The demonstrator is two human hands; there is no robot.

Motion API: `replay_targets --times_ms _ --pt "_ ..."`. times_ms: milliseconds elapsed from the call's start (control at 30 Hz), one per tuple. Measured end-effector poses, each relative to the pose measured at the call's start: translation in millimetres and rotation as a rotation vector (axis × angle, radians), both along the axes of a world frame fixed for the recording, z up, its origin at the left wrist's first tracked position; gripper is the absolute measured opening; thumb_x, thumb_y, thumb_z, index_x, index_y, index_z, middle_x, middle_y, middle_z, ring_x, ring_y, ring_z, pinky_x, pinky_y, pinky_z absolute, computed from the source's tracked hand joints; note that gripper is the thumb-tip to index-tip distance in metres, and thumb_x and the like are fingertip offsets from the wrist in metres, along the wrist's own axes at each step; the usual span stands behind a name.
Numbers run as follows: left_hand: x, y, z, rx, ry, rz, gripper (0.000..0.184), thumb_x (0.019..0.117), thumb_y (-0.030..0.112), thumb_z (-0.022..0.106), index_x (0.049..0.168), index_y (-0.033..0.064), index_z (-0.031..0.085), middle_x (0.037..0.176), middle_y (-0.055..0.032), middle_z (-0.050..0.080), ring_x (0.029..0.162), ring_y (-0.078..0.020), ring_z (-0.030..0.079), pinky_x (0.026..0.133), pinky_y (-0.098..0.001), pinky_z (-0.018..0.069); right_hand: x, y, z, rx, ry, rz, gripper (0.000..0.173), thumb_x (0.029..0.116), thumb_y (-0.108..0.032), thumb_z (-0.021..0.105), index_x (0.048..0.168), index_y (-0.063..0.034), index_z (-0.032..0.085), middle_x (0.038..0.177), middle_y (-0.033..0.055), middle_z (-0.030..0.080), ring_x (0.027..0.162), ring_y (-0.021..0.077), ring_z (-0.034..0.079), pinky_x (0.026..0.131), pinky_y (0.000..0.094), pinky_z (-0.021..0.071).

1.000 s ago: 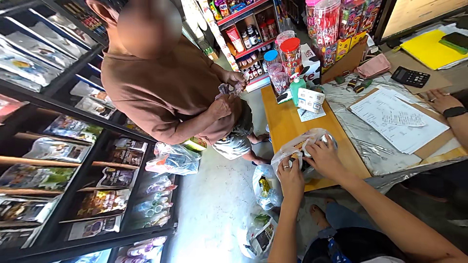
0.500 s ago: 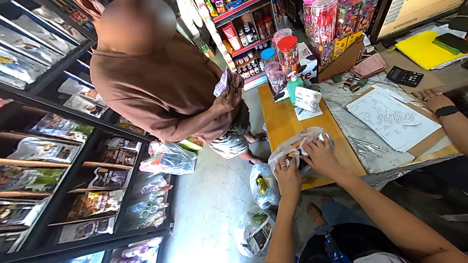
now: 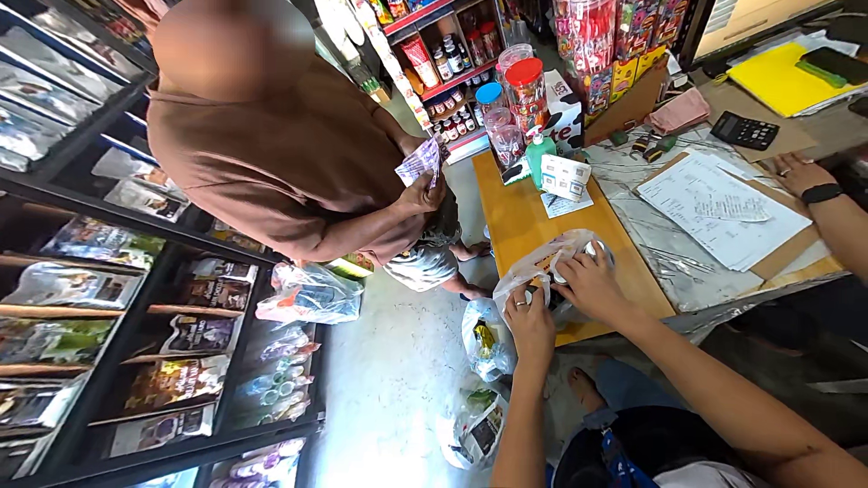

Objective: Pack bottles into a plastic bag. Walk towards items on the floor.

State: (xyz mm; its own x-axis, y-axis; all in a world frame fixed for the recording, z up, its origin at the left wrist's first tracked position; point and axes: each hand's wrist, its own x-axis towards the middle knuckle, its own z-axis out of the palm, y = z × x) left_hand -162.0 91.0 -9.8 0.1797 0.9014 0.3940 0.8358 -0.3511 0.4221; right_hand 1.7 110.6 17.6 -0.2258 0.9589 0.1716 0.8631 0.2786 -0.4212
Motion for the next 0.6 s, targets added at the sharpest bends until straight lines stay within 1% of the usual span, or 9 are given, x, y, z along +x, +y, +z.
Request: replay_targets --times_ms 133,233,467,600 --pt "-0.3 0.0 0.2 0.008 0.002 -0.004 0.026 0.0896 -0.001 0.062 0.111 0.0060 0.076 0.132 -0.0221 0.064 0.119 -0.0461 0.061 0.093 -0.0632 0.0491 -0.4 -0.5 -0.8 0.024 0.002 0.000 0.043 0.1050 -0.035 0.054 0.128 -0.0003 0.063 0.125 0.0211 0.068 0.128 0.0488 0.056 0.117 0.0760 0.0115" --pt "0.5 -0.4 0.5 0.017 0.006 0.000 0.026 0.0884 -0.002 0.063 0.110 0.0051 0.076 0.131 -0.0227 0.064 0.118 -0.0470 0.061 0.091 -0.0629 0.0496 0.0 -0.6 -1.4 0.032 0.008 0.003 0.042 0.1048 -0.034 0.054 0.128 -0.0002 0.064 0.124 0.0211 0.068 0.127 0.0486 0.057 0.117 0.0762 0.0118" --pt "1.9 -0.1 0.2 0.013 0.005 0.013 0.027 0.0890 -0.002 0.062 0.110 0.0061 0.077 0.132 -0.0227 0.064 0.118 -0.0459 0.061 0.091 -0.0624 0.0497 0.7 -0.2 -2.2 0.034 0.010 0.002 0.041 0.1044 -0.033 0.055 0.126 -0.0003 0.064 0.124 0.0204 0.068 0.126 0.0474 0.057 0.117 0.0755 0.0127" --pt "1.4 2.2 0.6 0.001 0.004 0.009 0.027 0.0890 -0.002 0.062 0.110 0.0062 0.077 0.131 -0.0231 0.064 0.119 -0.0480 0.060 0.090 -0.0638 0.0498 0.6 0.8 -0.3 0.009 0.032 0.005 0.040 0.1044 -0.033 0.055 0.128 -0.0013 0.064 0.125 0.0202 0.068 0.128 0.0470 0.057 0.118 0.0750 0.0114"
